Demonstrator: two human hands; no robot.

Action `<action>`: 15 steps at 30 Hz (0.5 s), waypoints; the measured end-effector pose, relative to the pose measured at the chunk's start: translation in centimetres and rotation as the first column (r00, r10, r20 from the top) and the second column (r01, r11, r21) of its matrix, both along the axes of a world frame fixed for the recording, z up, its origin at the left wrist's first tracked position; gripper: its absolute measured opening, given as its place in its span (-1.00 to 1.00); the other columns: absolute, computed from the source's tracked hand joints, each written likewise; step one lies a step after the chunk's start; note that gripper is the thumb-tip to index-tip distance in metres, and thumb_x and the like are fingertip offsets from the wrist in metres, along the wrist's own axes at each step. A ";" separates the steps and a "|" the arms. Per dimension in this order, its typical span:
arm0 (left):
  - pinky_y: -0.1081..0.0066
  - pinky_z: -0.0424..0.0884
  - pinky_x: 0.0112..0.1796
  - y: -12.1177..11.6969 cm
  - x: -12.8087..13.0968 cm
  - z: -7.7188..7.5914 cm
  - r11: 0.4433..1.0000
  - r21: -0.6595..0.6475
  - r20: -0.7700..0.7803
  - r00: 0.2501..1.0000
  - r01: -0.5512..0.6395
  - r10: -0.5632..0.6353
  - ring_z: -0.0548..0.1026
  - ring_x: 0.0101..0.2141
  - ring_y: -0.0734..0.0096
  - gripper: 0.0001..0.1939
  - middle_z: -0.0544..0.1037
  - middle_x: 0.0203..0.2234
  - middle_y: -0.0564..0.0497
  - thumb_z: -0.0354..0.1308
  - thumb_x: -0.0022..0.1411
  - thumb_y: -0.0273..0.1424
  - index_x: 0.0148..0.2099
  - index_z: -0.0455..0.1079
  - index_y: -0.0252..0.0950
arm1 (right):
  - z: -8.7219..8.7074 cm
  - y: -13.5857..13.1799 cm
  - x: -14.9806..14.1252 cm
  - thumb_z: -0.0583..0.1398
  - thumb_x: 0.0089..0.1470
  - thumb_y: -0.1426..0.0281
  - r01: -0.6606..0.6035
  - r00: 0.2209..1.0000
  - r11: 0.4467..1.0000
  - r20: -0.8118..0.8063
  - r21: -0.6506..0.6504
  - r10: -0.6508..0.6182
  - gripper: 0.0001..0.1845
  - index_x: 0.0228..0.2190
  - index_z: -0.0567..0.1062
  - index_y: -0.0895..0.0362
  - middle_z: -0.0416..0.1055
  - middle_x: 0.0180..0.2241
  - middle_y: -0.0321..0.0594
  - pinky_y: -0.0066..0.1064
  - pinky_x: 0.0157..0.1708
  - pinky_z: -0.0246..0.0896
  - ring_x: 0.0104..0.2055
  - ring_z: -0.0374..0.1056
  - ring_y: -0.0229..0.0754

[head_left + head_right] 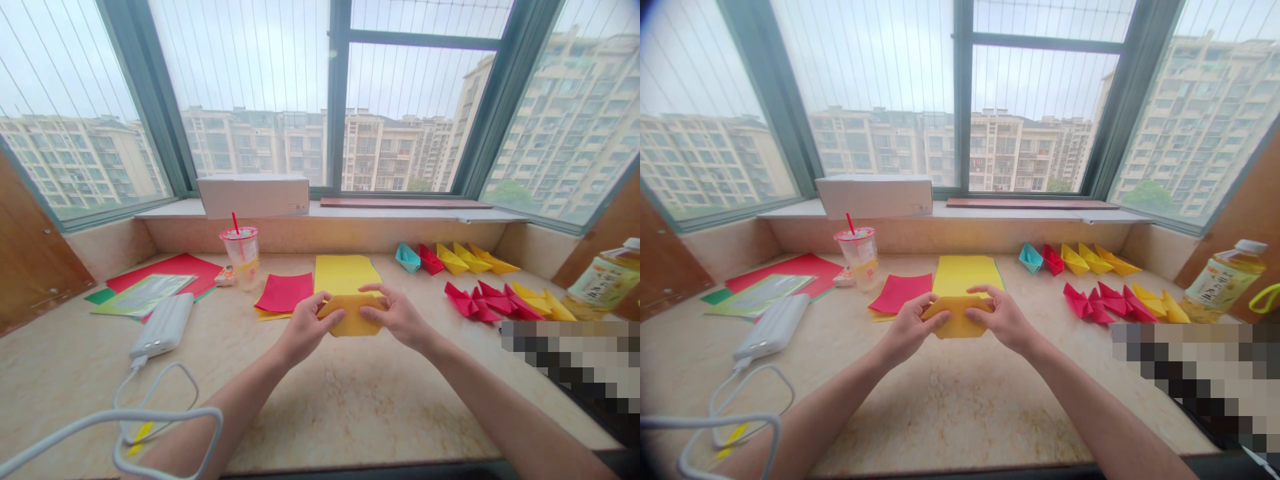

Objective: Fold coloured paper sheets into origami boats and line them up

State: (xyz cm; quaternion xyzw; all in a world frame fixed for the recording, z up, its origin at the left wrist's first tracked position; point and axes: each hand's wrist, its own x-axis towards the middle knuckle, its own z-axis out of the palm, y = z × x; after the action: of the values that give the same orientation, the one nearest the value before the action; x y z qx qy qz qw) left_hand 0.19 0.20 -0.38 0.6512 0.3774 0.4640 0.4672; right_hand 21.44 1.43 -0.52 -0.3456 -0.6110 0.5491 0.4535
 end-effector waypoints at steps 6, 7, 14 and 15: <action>0.48 0.49 -0.49 -0.6 -0.1 0.4 0.991 0.130 -0.143 0.990 0.019 0.000 0.51 -0.51 0.50 -0.55 0.56 -0.31 -0.02 0.15 0.26 -0.25 0.17 0.35 -0.24 | 0.0 -0.4 -0.2 0.33 0.03 0.18 0.015 1.000 0.993 -0.021 0.117 -0.012 -0.69 -0.26 0.43 0.08 0.51 -0.39 -0.30 -0.46 -0.49 0.30 -0.44 0.44 -0.23; 0.49 0.49 -0.49 -0.5 -0.1 0.3 0.987 0.155 -0.174 0.985 0.038 -0.011 0.52 -0.50 0.49 -0.61 0.55 -0.30 -0.04 0.14 0.27 -0.26 0.10 0.43 -0.25 | 0.0 -0.4 -0.2 0.33 0.03 0.19 0.025 1.000 0.990 0.009 0.142 -0.027 -0.73 -0.32 0.46 0.10 0.51 -0.40 -0.29 -0.45 -0.45 0.32 -0.42 0.44 -0.23; 0.47 0.45 -0.53 0.1 -0.3 -0.4 0.991 0.056 -0.089 0.989 0.122 -0.117 0.52 -0.51 0.50 -0.55 0.53 -0.13 -0.14 0.28 0.15 -0.29 0.09 0.46 -0.28 | 0.4 -0.1 0.6 0.43 -0.13 0.27 -0.050 0.996 0.994 0.082 0.097 0.042 -0.41 -0.01 0.53 0.09 0.52 -0.01 -0.10 -0.14 0.02 0.34 -0.02 0.46 0.00; 0.46 0.45 -0.53 0.1 -0.3 -0.3 0.991 0.030 -0.064 0.990 0.130 -0.128 0.51 -0.53 0.50 -0.50 0.54 -0.14 -0.14 0.30 0.13 -0.29 0.12 0.44 -0.29 | 0.5 -0.1 0.7 0.43 -0.13 0.28 -0.069 0.994 0.994 0.089 0.089 0.061 -0.36 0.03 0.51 0.09 0.51 0.01 -0.10 -0.10 0.04 0.33 0.00 0.46 0.01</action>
State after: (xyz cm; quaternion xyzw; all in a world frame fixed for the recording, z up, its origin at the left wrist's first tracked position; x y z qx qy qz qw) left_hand -0.09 0.32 -0.69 0.6961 0.3411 0.4186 0.4732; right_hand 22.18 1.35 -0.03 -0.3277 -0.6655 0.5195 0.4241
